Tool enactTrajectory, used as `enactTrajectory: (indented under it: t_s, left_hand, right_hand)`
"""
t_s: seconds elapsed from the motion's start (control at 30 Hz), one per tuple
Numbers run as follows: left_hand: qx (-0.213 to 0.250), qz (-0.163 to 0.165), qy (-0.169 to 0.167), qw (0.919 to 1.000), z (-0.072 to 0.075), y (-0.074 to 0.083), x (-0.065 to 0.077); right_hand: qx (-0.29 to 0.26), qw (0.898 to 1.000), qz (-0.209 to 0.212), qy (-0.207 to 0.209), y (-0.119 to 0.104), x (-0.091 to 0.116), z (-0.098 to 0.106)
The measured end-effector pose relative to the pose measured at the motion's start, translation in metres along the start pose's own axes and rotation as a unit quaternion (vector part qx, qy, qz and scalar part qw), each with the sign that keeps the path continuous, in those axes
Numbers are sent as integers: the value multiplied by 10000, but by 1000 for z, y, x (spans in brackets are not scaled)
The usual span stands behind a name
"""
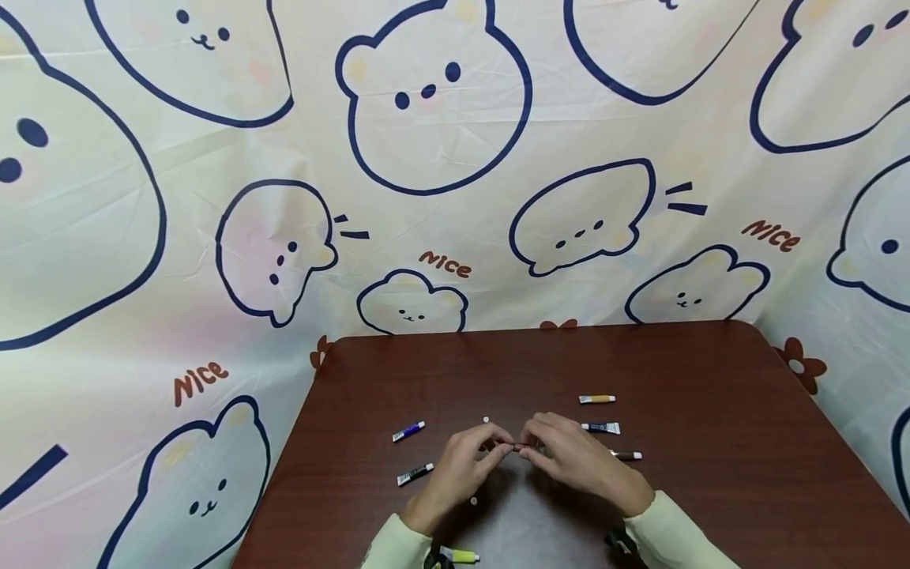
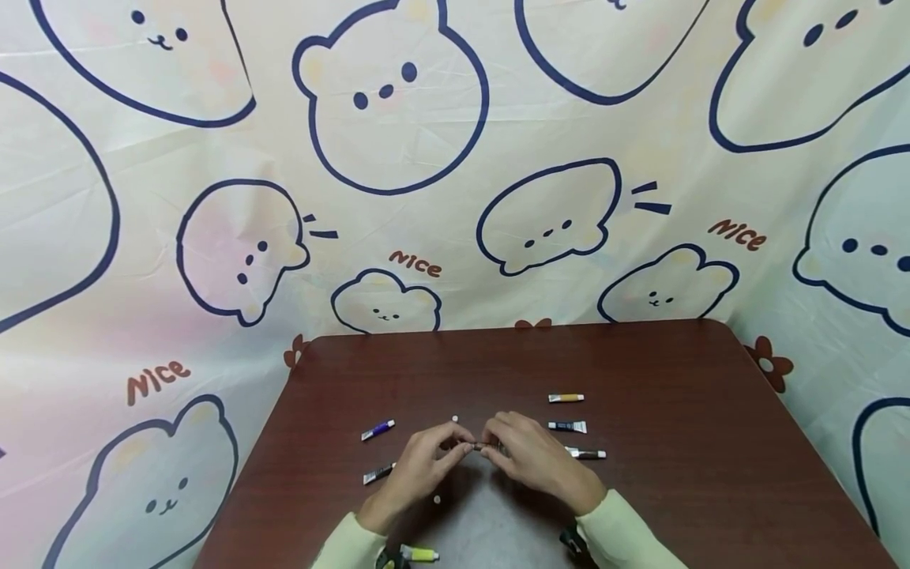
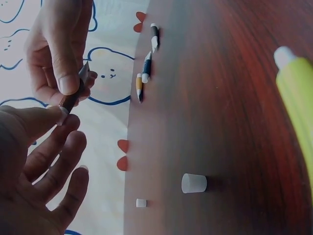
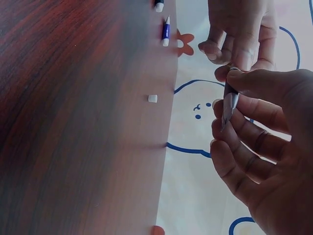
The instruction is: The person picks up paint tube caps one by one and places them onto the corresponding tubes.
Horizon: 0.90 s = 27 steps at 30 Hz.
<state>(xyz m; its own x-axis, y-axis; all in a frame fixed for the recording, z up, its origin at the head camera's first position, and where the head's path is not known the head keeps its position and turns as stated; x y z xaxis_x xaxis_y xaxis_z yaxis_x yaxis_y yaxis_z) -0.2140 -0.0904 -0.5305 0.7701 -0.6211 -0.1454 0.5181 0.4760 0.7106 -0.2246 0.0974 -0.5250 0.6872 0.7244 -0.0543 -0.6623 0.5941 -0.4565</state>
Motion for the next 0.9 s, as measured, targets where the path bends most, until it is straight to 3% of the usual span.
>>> enactTrajectory:
  t_s: [0.33, 0.57, 0.73, 0.9]
  left_hand:
    - [-1012, -35, 193, 9947, 2, 3, 0]
    - [-854, -203, 239, 9959, 0, 3, 1]
    - [-1240, -110, 496, 9910, 1, 2, 2]
    - [-1373, -12, 394, 9897, 0, 2, 2]
  right_hand:
    - [124, 9999, 25, 78, -1, 1, 0]
    - [95, 9998, -156, 8, 1, 0, 1]
    - [27, 9999, -129, 51, 1, 0, 2]
    - [-2, 10000, -84, -1, 0, 0, 2]
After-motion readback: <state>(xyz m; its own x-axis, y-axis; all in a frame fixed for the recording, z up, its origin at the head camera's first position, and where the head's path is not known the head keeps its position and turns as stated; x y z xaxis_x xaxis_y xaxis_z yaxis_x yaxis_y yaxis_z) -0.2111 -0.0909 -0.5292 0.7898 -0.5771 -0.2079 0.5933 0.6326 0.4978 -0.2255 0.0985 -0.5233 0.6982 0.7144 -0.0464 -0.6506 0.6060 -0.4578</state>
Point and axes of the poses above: each hand's wrist, its own x-axis away from the middle knuckle, its own z-axis out of the back of the hand, y = z × x, the point moved 5 cm from there along -x, towards the middle knuckle, and after that the axes turned 15 degrees about -y, right-handed, at the moved point
